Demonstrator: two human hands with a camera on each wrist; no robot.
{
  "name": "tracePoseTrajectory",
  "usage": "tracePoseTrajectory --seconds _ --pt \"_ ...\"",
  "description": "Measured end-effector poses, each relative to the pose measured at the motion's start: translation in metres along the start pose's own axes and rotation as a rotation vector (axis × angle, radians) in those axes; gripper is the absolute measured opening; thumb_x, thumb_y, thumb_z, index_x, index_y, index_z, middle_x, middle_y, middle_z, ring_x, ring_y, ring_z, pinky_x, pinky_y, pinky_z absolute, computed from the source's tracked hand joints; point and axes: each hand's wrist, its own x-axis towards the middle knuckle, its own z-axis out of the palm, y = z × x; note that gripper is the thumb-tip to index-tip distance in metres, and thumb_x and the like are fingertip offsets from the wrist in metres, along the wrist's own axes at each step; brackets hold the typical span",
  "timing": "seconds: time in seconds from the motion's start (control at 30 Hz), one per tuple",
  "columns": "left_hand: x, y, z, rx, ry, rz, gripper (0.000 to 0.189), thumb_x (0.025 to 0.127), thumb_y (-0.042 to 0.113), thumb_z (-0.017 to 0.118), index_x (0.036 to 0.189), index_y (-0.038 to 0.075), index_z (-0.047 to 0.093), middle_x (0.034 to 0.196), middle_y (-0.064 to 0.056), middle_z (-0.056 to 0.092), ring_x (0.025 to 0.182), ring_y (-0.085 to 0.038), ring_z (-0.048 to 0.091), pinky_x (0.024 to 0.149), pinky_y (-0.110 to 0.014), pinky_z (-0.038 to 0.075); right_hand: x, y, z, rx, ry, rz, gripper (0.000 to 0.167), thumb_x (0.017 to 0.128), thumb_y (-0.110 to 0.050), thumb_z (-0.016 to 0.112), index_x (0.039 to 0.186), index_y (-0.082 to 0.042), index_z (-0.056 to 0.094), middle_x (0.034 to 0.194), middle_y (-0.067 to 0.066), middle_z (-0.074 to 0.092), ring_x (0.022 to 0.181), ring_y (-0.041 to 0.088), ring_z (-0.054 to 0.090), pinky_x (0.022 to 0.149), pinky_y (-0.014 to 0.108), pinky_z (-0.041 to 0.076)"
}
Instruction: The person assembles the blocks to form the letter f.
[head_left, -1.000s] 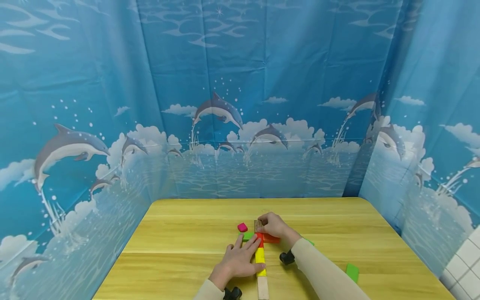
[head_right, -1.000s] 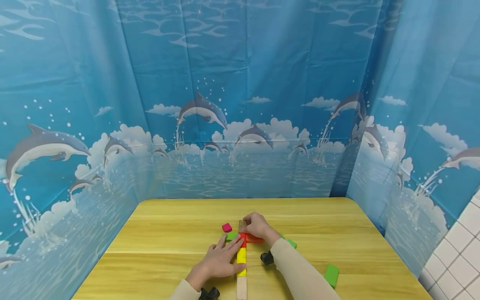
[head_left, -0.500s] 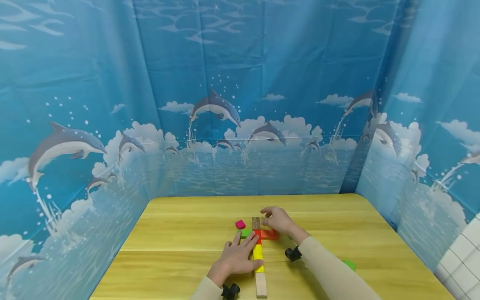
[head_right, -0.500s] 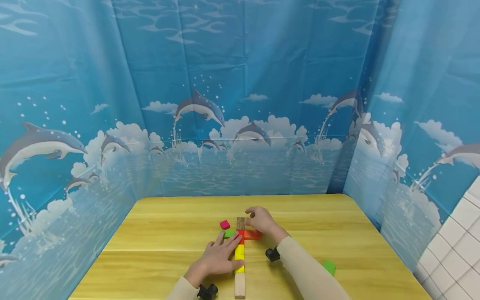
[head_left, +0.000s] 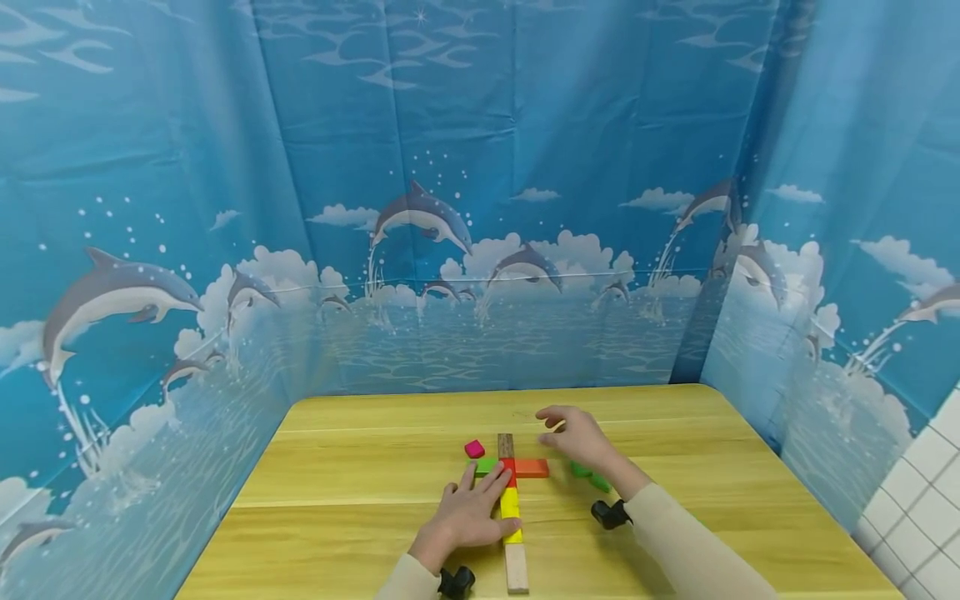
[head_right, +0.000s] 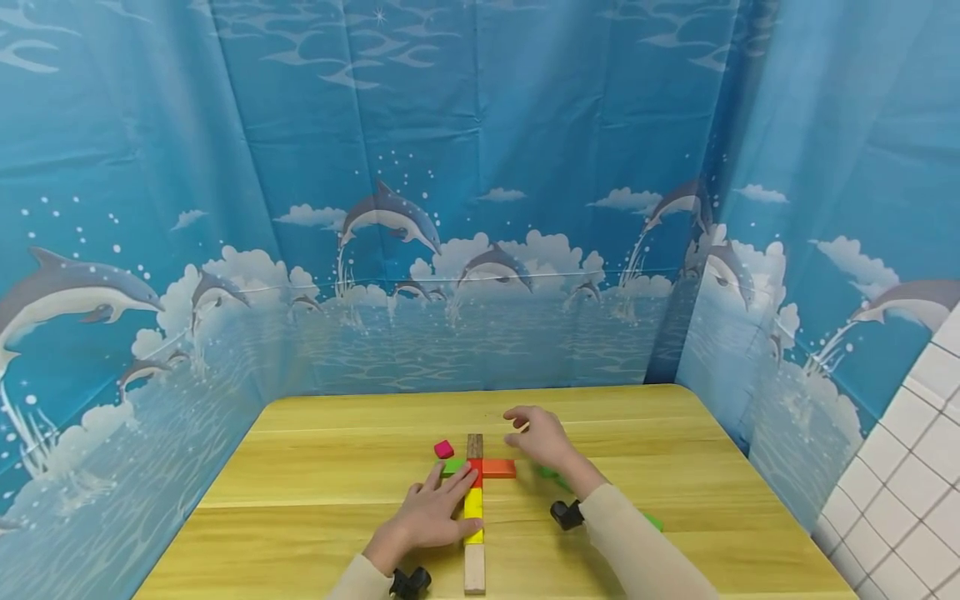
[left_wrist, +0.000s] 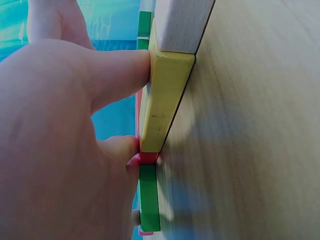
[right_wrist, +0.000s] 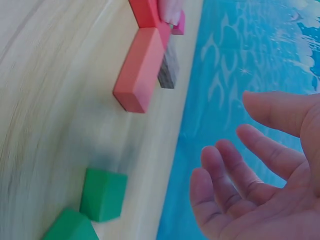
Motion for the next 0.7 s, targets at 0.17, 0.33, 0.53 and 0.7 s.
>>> tracePoseTrajectory --seconds 0.17,0.33,0.53,0.7 --pt "0.001 -0.004 0.004 -0.002 0.0 0.0 0.083 0.093 0.074 0.043 0.162 0.033 0.021 0.167 0.012 0.016 0.153 -0.038 0.006 0.109 -0.068 0.022 -0.01 -0.001 -0.013 -0.011 0.011 -0.016 0.035 0.093 -0.012 0.073 0.128 -0.015 0.068 0.117 0.007 0.065 0.099 0.024 0.064 0.078 0.038 0.056" --pt "0.0 -0.003 0.0 0.009 0.002 0.001 0.082 0.094 0.072 0.045 0.163 0.031 0.022 0.167 0.009 0.017 0.152 -0.04 0.009 0.108 -0.068 0.023 -0.022 -0.002 -0.026 -0.006 0.033 -0.029 0.035 0.094 -0.014 0.073 0.129 -0.015 0.068 0.118 0.007 0.065 0.098 0.024 0.063 0.078 0.038 0.055" --pt "-0.002 -0.001 0.0 0.022 0.011 0.007 0.082 0.095 0.07 0.046 0.163 0.029 0.023 0.167 0.008 0.019 0.152 -0.04 0.01 0.107 -0.067 0.025 -0.04 -0.001 -0.044 0.003 0.06 -0.045 0.039 0.093 -0.012 0.074 0.131 -0.013 0.066 0.12 0.009 0.064 0.099 0.027 0.064 0.078 0.038 0.055" --pt "0.0 -0.003 0.002 0.024 0.01 0.025 0.081 0.096 0.069 0.045 0.163 0.029 0.021 0.167 0.008 0.017 0.152 -0.041 0.008 0.107 -0.067 0.025 -0.056 0.003 -0.058 -0.029 0.08 -0.072 0.041 0.093 -0.014 0.074 0.133 -0.011 0.065 0.12 0.011 0.064 0.101 0.029 0.063 0.079 0.038 0.055"
